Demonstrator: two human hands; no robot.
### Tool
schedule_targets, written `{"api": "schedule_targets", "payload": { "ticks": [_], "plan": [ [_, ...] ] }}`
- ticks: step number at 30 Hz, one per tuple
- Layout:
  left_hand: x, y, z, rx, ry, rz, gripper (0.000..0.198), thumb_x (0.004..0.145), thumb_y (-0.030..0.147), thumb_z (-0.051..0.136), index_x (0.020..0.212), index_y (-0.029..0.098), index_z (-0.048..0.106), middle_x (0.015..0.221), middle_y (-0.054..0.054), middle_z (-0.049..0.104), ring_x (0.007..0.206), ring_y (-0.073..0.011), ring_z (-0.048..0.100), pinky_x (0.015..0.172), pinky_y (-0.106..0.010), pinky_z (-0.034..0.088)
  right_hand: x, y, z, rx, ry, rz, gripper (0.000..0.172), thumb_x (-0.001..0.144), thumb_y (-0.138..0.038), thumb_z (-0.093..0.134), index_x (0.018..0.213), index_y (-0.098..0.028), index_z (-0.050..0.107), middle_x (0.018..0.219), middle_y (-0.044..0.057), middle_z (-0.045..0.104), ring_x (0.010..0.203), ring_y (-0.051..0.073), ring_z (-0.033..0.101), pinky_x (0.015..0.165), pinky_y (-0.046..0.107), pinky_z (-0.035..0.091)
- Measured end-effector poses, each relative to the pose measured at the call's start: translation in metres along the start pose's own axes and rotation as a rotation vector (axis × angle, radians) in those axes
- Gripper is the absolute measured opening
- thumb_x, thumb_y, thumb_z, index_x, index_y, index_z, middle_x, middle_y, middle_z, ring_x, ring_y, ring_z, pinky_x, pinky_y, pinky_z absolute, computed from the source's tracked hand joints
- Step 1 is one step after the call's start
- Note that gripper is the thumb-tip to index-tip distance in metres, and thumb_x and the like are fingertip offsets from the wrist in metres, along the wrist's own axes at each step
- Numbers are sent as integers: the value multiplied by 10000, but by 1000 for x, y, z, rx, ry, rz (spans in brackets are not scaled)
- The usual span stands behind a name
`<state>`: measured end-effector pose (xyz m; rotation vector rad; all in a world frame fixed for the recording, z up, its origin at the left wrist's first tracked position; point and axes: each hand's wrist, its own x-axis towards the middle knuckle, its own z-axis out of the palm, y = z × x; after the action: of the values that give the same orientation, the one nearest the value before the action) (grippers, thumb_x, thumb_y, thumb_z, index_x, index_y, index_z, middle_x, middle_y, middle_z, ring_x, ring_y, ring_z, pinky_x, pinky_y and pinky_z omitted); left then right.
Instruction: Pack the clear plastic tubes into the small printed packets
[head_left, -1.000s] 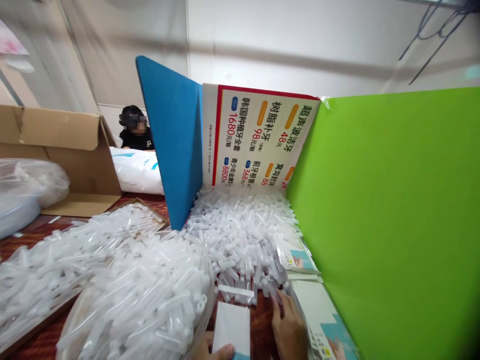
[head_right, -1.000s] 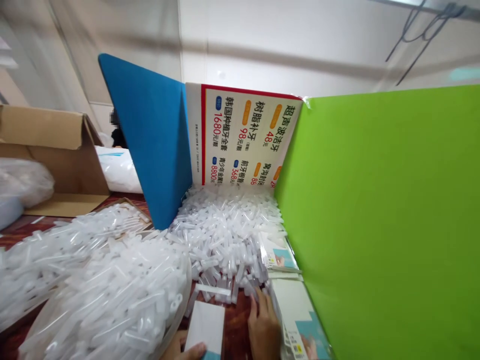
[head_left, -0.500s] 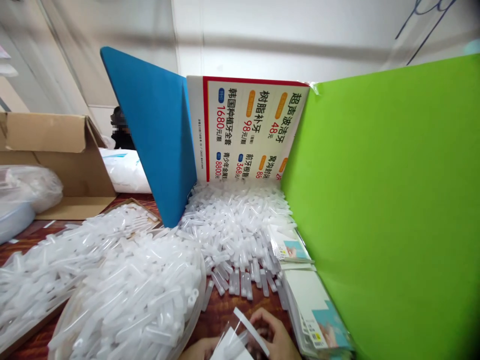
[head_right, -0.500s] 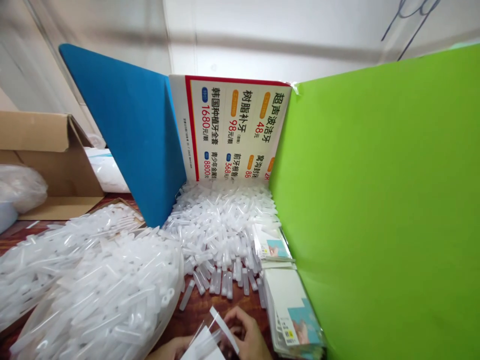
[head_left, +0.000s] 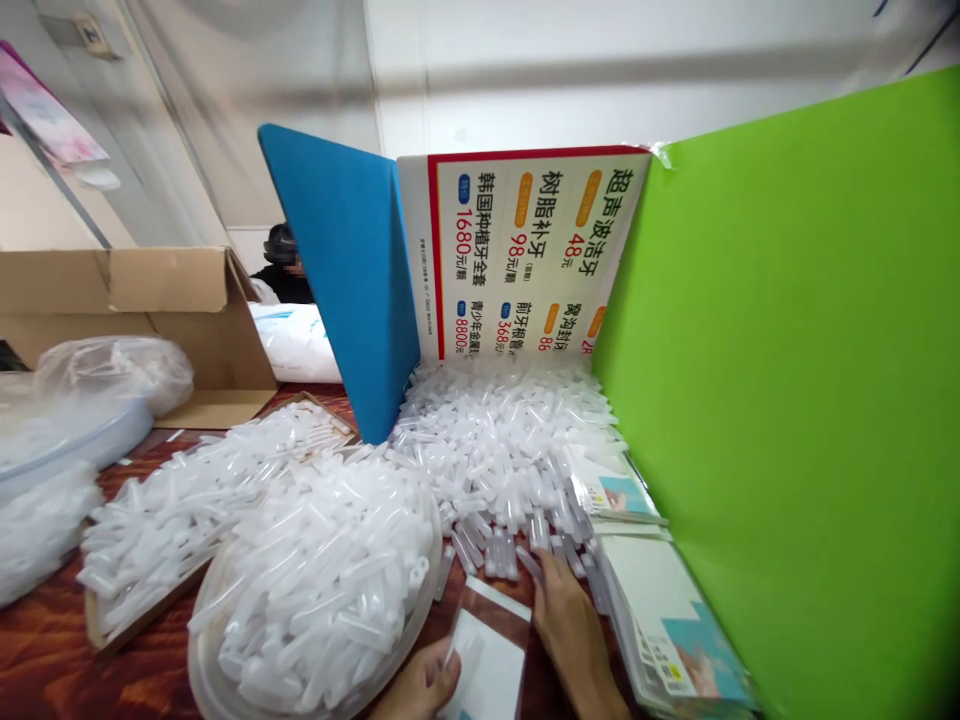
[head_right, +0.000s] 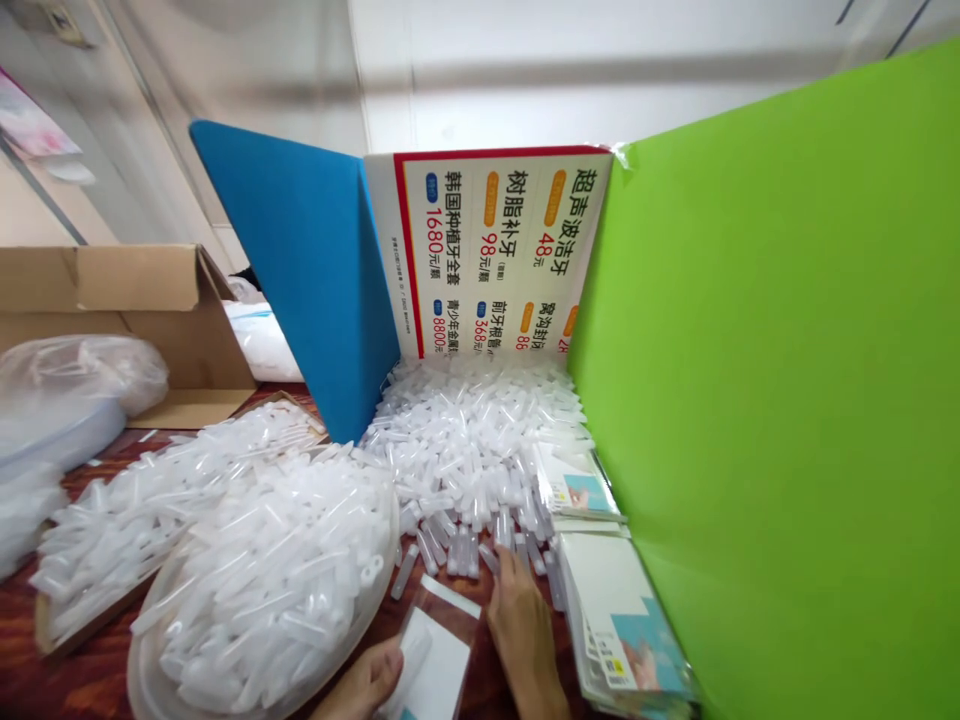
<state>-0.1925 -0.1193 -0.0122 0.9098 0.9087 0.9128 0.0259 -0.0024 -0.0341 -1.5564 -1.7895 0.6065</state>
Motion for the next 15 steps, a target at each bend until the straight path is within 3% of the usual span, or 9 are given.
{"api": "schedule_targets", "payload": {
  "ticks": [2, 4, 6, 8, 12, 15],
  "plan": [
    [-3, -1, -2, -20, 26, -7, 769, 797, 821, 609, 1107, 139, 784, 955, -115, 783, 884, -289, 696, 926, -391, 487, -9, -3, -6, 202, -73, 65, 452, 875, -387, 559, 1286, -212, 628, 867, 105, 739, 779, 303, 720, 701, 408, 580],
    [-4, 0, -3, -40, 46, -11, 737, 805, 791, 638, 1115, 139, 785, 943, -111, 784, 870, -283, 699, 923, -381, 479, -22, -11, -13, 507, -244, 167, 615, 867, -483, 643, 1415, -240, 504, 701, 14, 678, 557, 233, 645, 508, 332, 527],
    [-4, 2, -1, -47, 51, -19, 735, 786, 787, 666, 1095, 132, 793, 909, -108, 782, 841, -276, 697, 884, -359, 472, -35, -21, -16, 795, -387, 250, 712, 837, -571, 710, 1429, -271, 453, 745, 4, 694, 499, 185, 603, 422, 269, 459],
    [-6, 3, 0, -43, 49, -41, 756, 753, 813, 674, 1039, 126, 807, 877, -107, 777, 819, -270, 689, 833, -338, 462, -45, -30, -16, 960, -407, 296, 680, 778, -596, 790, 1313, -266, 532, 797, 22, 716, 534, 169, 619, 433, 238, 452],
    [-12, 3, -1, -6, 47, -90, 807, 673, 883, 669, 950, 137, 808, 848, -99, 763, 812, -254, 657, 787, -315, 446, -52, -37, -8, 1027, -359, 370, 532, 748, -595, 841, 1079, -244, 617, 581, -35, 616, 443, 126, 525, 394, 195, 366],
    [-17, -2, -3, 34, 69, -89, 822, 631, 924, 650, 876, 151, 786, 819, -81, 741, 841, -253, 640, 821, -328, 455, -50, -37, -6, 962, -414, 283, 448, 720, -603, 854, 861, -220, 668, 589, -25, 604, 463, 116, 500, 426, 213, 381]
  ]
}}
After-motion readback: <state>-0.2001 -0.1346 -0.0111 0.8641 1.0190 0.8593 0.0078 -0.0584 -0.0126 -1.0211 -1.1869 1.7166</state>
